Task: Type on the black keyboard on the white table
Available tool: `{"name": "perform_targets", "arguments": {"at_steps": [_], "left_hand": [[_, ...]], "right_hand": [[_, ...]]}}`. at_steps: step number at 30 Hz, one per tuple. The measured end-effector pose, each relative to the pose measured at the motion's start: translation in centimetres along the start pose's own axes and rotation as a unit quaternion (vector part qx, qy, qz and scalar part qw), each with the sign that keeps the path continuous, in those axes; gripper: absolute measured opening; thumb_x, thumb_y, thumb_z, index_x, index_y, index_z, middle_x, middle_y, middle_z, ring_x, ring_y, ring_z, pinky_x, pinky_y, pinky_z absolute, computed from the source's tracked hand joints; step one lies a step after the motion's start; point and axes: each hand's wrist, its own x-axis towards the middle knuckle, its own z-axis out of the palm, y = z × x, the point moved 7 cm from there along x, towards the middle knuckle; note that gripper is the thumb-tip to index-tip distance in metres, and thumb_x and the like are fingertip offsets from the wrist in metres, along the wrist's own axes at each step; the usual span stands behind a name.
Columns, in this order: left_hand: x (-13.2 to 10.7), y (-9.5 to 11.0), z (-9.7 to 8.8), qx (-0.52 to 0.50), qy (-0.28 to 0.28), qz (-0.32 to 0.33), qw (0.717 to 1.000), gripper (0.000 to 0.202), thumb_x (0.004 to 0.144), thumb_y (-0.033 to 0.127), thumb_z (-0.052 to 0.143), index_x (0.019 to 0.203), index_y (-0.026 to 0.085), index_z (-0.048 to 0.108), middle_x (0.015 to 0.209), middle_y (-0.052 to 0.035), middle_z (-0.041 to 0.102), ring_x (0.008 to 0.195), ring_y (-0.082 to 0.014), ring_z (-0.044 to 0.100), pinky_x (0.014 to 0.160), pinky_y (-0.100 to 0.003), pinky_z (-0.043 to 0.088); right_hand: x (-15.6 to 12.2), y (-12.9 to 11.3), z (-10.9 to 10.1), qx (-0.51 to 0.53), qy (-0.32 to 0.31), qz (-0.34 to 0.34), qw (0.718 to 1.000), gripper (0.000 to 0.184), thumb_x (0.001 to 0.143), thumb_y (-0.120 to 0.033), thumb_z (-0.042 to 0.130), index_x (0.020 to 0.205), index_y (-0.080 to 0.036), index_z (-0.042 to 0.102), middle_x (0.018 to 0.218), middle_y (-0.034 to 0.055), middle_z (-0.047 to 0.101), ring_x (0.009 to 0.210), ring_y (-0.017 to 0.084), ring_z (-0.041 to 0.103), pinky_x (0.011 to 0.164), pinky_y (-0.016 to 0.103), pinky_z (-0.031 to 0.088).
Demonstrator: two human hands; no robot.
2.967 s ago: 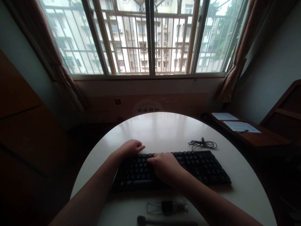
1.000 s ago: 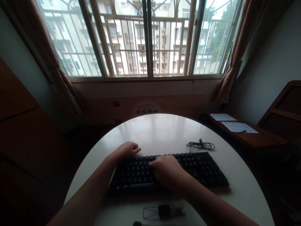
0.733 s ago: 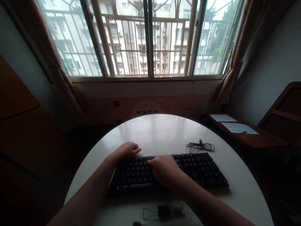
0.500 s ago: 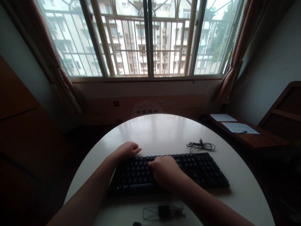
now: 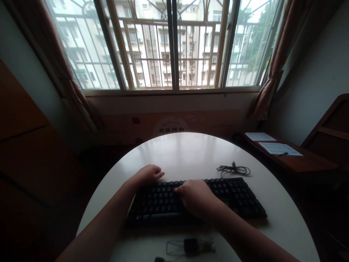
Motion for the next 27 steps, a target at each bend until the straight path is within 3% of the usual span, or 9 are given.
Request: {"name": "perform_targets", "arguments": {"at_steps": [4, 13, 20, 27], "left_hand": [[0.02, -0.11, 0.11, -0.006, -0.008, -0.006, 1.000, 0.043, 0.084, 0.053, 0.044, 0.071, 0.019, 0.068, 0.077, -0.0067, 0.068, 0.069, -0.0185, 0.058, 0.059, -0.027, 0.037], [0.17, -0.06, 0.14, 0.011, -0.002, -0.002, 1.000, 0.041, 0.083, 0.051, 0.044, 0.070, 0.020, 0.067, 0.077, -0.0062, 0.069, 0.068, -0.0181, 0.057, 0.058, -0.027, 0.036], [0.27, -0.21, 0.28, 0.021, 0.006, -0.008, 1.000, 0.041, 0.083, 0.051, 0.044, 0.071, 0.020, 0.067, 0.077, -0.0060, 0.069, 0.069, -0.0179, 0.058, 0.058, -0.026, 0.036], [0.20, -0.13, 0.20, 0.016, 0.007, -0.008, 1.000, 0.041, 0.083, 0.051, 0.044, 0.070, 0.020, 0.067, 0.076, -0.0057, 0.068, 0.068, -0.0180, 0.058, 0.057, -0.026, 0.035]], "right_hand": [[-0.45, 0.80, -0.29, 0.000, -0.017, 0.007, 1.000, 0.031, 0.092, -0.030, 0.043, 0.104, -0.031, 0.071, 0.090, 0.0046, 0.073, 0.077, 0.020, 0.067, 0.065, 0.028, 0.042], [0.29, -0.07, 0.23, -0.026, 0.009, 0.004, 1.000, 0.035, 0.095, -0.029, 0.037, 0.100, -0.028, 0.071, 0.082, 0.0047, 0.072, 0.068, 0.020, 0.065, 0.059, 0.027, 0.039], [0.00, -0.03, 0.17, -0.042, -0.010, 0.021, 0.999, 0.041, 0.097, -0.033, 0.034, 0.091, -0.024, 0.072, 0.078, 0.0072, 0.071, 0.067, 0.021, 0.066, 0.059, 0.028, 0.040], [0.47, 0.71, 0.02, -0.023, -0.006, 0.036, 0.999, 0.038, 0.096, -0.035, 0.036, 0.094, -0.027, 0.073, 0.084, 0.0064, 0.073, 0.073, 0.022, 0.067, 0.061, 0.028, 0.040]]}}
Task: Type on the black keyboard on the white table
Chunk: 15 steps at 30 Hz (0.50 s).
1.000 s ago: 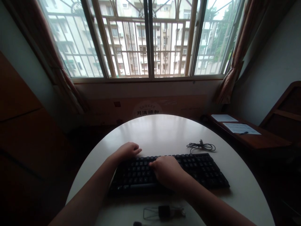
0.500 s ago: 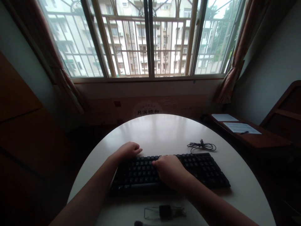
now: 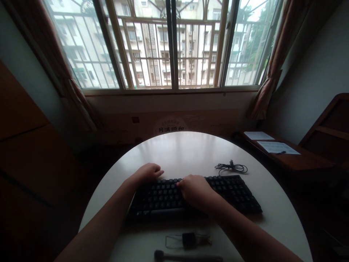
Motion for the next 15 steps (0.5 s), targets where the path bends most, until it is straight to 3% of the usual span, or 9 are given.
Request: {"name": "perform_targets", "arguments": {"at_steps": [15], "left_hand": [[-0.2, -0.1, -0.3, -0.017, -0.009, -0.003, 1.000, 0.042, 0.083, 0.052, 0.043, 0.068, 0.019, 0.066, 0.074, -0.0057, 0.067, 0.062, -0.0166, 0.054, 0.054, -0.026, 0.032]], "right_hand": [[-0.5, -0.7, 0.0, -0.029, 0.024, -0.033, 0.999, 0.038, 0.096, -0.032, 0.034, 0.093, -0.026, 0.071, 0.075, 0.0051, 0.070, 0.064, 0.019, 0.065, 0.056, 0.026, 0.037]]}}
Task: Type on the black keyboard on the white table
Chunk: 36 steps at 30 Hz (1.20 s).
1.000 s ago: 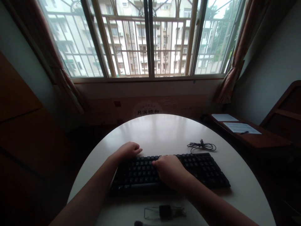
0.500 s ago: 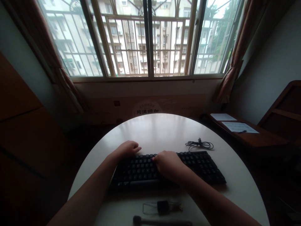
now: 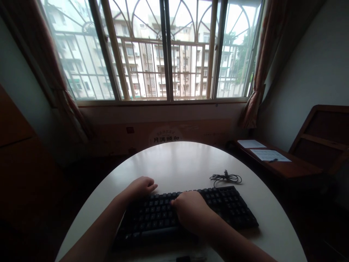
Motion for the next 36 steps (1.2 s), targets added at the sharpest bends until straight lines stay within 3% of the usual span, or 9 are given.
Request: {"name": "perform_targets", "arguments": {"at_steps": [11, 18, 31, 36], "left_hand": [[0.14, -0.45, 0.15, 0.004, 0.011, -0.005, 1.000, 0.042, 0.083, 0.051, 0.042, 0.069, 0.019, 0.066, 0.074, -0.0054, 0.068, 0.063, -0.0169, 0.054, 0.054, -0.026, 0.031], [0.22, -0.45, 0.17, 0.004, 0.002, -0.012, 1.000, 0.041, 0.083, 0.050, 0.043, 0.070, 0.019, 0.067, 0.075, -0.0057, 0.068, 0.062, -0.0165, 0.055, 0.053, -0.026, 0.031], [0.25, -0.49, 0.22, 0.004, 0.002, -0.012, 1.000, 0.040, 0.083, 0.049, 0.043, 0.069, 0.019, 0.066, 0.074, -0.0056, 0.067, 0.063, -0.0171, 0.055, 0.055, -0.027, 0.032], [0.31, -0.47, 0.26, 0.002, 0.002, -0.009, 1.000, 0.040, 0.083, 0.050, 0.043, 0.070, 0.020, 0.067, 0.076, -0.0057, 0.067, 0.064, -0.0176, 0.056, 0.055, -0.027, 0.033]], "right_hand": [[0.29, -0.12, 0.27, 0.006, 0.002, 0.008, 1.000, 0.035, 0.094, -0.028, 0.035, 0.095, -0.025, 0.071, 0.079, 0.0071, 0.071, 0.067, 0.021, 0.066, 0.059, 0.028, 0.040], [0.52, 0.35, 0.40, 0.033, -0.007, 0.014, 0.999, 0.038, 0.095, -0.034, 0.034, 0.095, -0.026, 0.071, 0.078, 0.0060, 0.071, 0.067, 0.020, 0.066, 0.057, 0.027, 0.038], [0.22, -0.55, 0.63, 0.010, -0.002, 0.009, 1.000, 0.028, 0.089, -0.023, 0.043, 0.099, -0.021, 0.069, 0.081, 0.0084, 0.071, 0.069, 0.022, 0.066, 0.060, 0.028, 0.042], [0.43, -0.18, 0.56, 0.036, -0.010, 0.012, 0.999, 0.031, 0.091, -0.025, 0.039, 0.101, -0.025, 0.069, 0.084, 0.0069, 0.071, 0.073, 0.021, 0.066, 0.064, 0.028, 0.042]]}}
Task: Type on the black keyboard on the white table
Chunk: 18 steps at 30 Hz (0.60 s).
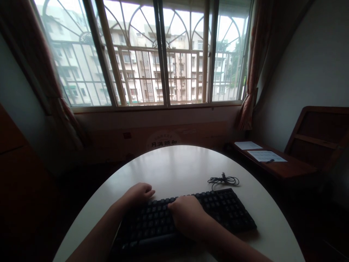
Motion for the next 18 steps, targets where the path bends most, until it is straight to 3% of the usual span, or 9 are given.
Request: {"name": "perform_targets", "arguments": {"at_steps": [8, 18], "left_hand": [[-0.02, -0.13, 0.05, -0.007, -0.003, -0.005, 1.000, 0.041, 0.083, 0.051, 0.043, 0.073, 0.020, 0.068, 0.078, -0.0063, 0.068, 0.066, -0.0178, 0.057, 0.057, -0.027, 0.035], [-0.09, 0.13, -0.09, -0.005, -0.006, -0.011, 1.000, 0.040, 0.082, 0.050, 0.044, 0.071, 0.020, 0.067, 0.077, -0.0066, 0.068, 0.067, -0.0189, 0.057, 0.058, -0.027, 0.036]], "right_hand": [[-0.19, -0.50, -0.02, -0.015, 0.013, 0.010, 1.000, 0.029, 0.089, -0.022, 0.040, 0.095, -0.021, 0.069, 0.081, 0.0072, 0.071, 0.071, 0.022, 0.067, 0.060, 0.029, 0.040], [0.05, 0.21, -0.34, 0.003, 0.003, 0.012, 1.000, 0.029, 0.090, -0.026, 0.041, 0.098, -0.025, 0.069, 0.083, 0.0061, 0.072, 0.073, 0.021, 0.067, 0.062, 0.028, 0.040]]}}
